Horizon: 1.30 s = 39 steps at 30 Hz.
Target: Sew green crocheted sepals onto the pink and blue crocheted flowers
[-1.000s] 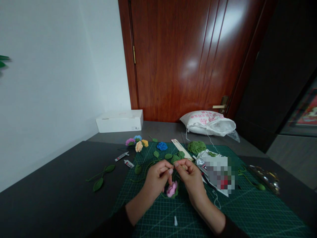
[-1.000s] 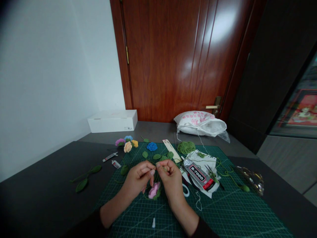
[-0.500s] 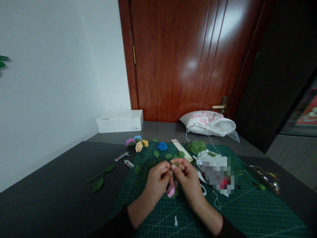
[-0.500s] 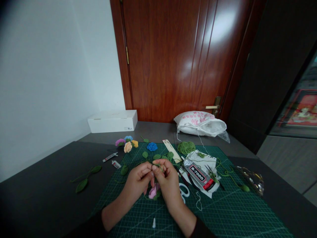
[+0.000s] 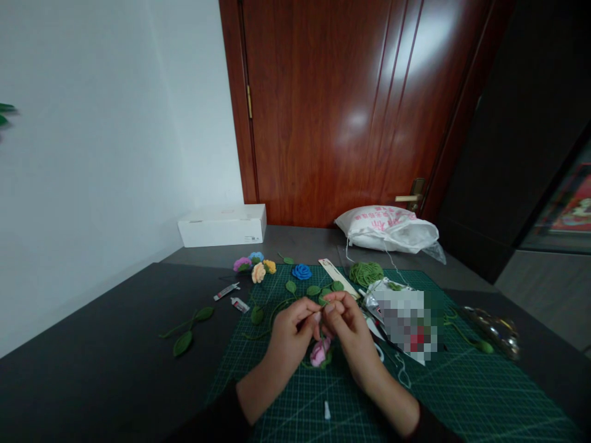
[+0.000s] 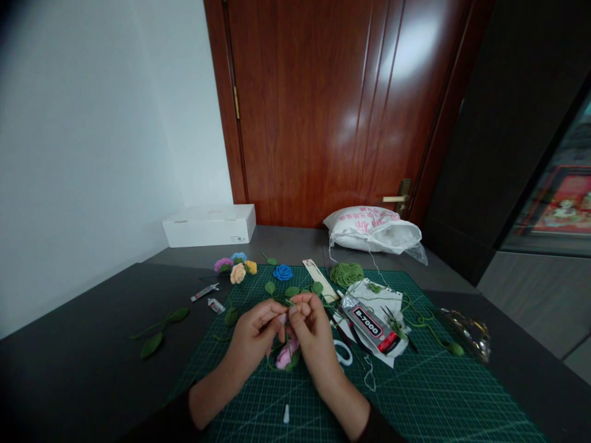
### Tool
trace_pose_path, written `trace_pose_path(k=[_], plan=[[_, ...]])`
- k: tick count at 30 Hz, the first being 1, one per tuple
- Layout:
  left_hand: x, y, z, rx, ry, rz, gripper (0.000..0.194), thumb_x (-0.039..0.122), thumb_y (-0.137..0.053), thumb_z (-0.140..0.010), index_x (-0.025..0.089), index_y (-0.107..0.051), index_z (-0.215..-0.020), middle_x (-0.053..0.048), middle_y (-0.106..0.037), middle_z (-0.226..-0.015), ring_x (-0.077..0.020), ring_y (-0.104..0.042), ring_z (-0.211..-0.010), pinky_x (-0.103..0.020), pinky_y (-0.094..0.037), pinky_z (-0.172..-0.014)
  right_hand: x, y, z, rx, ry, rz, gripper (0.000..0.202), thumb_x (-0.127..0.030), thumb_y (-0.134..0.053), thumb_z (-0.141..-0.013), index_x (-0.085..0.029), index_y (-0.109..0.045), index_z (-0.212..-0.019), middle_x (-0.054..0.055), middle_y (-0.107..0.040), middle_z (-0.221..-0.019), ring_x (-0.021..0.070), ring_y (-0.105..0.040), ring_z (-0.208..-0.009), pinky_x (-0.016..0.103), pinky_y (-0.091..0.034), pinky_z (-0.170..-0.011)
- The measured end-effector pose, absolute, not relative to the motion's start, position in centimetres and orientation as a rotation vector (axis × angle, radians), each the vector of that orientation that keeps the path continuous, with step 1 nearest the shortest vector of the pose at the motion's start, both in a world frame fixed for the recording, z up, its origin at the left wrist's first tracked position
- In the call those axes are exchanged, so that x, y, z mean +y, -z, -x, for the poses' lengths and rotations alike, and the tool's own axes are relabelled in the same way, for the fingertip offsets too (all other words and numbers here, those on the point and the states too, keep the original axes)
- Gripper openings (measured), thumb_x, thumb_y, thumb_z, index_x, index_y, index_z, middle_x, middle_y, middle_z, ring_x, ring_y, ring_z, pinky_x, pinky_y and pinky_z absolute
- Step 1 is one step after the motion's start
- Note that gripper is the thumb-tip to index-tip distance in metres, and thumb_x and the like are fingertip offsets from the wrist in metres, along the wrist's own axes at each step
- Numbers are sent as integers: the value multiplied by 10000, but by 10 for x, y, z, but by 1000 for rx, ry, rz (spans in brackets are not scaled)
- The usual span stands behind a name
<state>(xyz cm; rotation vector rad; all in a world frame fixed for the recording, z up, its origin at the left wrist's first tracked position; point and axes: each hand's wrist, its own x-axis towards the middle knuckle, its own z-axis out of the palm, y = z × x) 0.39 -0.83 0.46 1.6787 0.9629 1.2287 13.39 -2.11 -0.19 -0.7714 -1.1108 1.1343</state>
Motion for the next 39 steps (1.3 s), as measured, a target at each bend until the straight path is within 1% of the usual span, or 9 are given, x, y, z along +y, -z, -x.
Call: trace_pose_path(k=[9,13,15,19,22,26,32,37,39], plan=[[-8,-3,-4,950,-1250,-1802,152,176,-533,-865,173,-650,-767,24,-573,-549,-129,-557,-511,-225,-440,-567,-17,8,-136,-1117,-1115,767,328,-520,-668,-843,-230,-515,-858,-102,-412,-547,91,-384,-442,219,-315,-448],[-10,-3,-4,970,-1229,-1864,207,144,-512,-860,180,-612,-682,25,-558,-528,-129,-538,-503,-225,-413,-560,-16,7,-137,-1169,-1102,767,289,-467,-700,-834,-219,-551,-829,-75,-475,-588,98,-418,-487,224,-318,-474],[-11,-4,-3,984,-1224,-1867,221,131,-505,-854,184,-589,-656,26,-557,-526,-129,-533,-497,-223,-401,-549,-16,5,-138,-1195,-1097,763,268,-430,-721,-826,-219,-589,-926,-73,-490,-605,108,-444,-515,229,-337,-496],[-10,-5,-2,996,-1246,-1846,188,136,-507,-858,182,-623,-718,25,-568,-554,-135,-548,-522,-223,-409,-560,-16,4,-136,-1217,-1098,717,472,-402,-752,-802,-241,-519,-1179,-95,-483,-604,125,-482,-525,242,-385,-524],[-8,-5,-1,996,-1278,-1842,175,153,-521,-861,182,-633,-730,24,-564,-567,-136,-550,-536,-223,-415,-571,-16,4,-135,-1212,-1104,718,406,-462,-714,-822,-240,-515,-1098,-76,-521,-626,136,-524,-543,252,-414,-534],[-7,-4,-1,994,-1276,-1831,165,161,-541,-859,182,-634,-723,27,-559,-560,-134,-549,-535,-221,-422,-578,-17,6,-137,-1195,-1087,768,316,-496,-664,-854,-237,-522,-966,-71,-518,-599,125,-489,-508,235,-381,-484],[-7,-3,0,1024,-1223,-1918,185,154,-509,-876,171,-651,-760,10,-580,-589,-143,-565,-544,-233,-423,-584,-16,9,-139,-1205,-1090,781,293,-505,-625,-878,-235,-510,-872,-76,-506,-563,114,-459,-485,231,-376,-481],[-10,-5,0,1056,-1216,-2057,236,135,-509,-873,188,-595,-660,20,-551,-561,-134,-528,-527,-229,-370,-558,-14,6,-142,-1234,-1097,777,303,-491,-676,-848,-219,-545,-823,-76,-472,-589,92,-401,-488,218,-309,-471],[-11,-5,-1,1074,-1210,-2099,260,130,-507,-872,190,-573,-628,18,-551,-558,-132,-521,-520,-231,-359,-551,-14,4,-143,-1249,-1105,779,281,-467,-695,-842,-215,-584,-898,-84,-453,-590,87,-377,-482,214,-282,-466]])
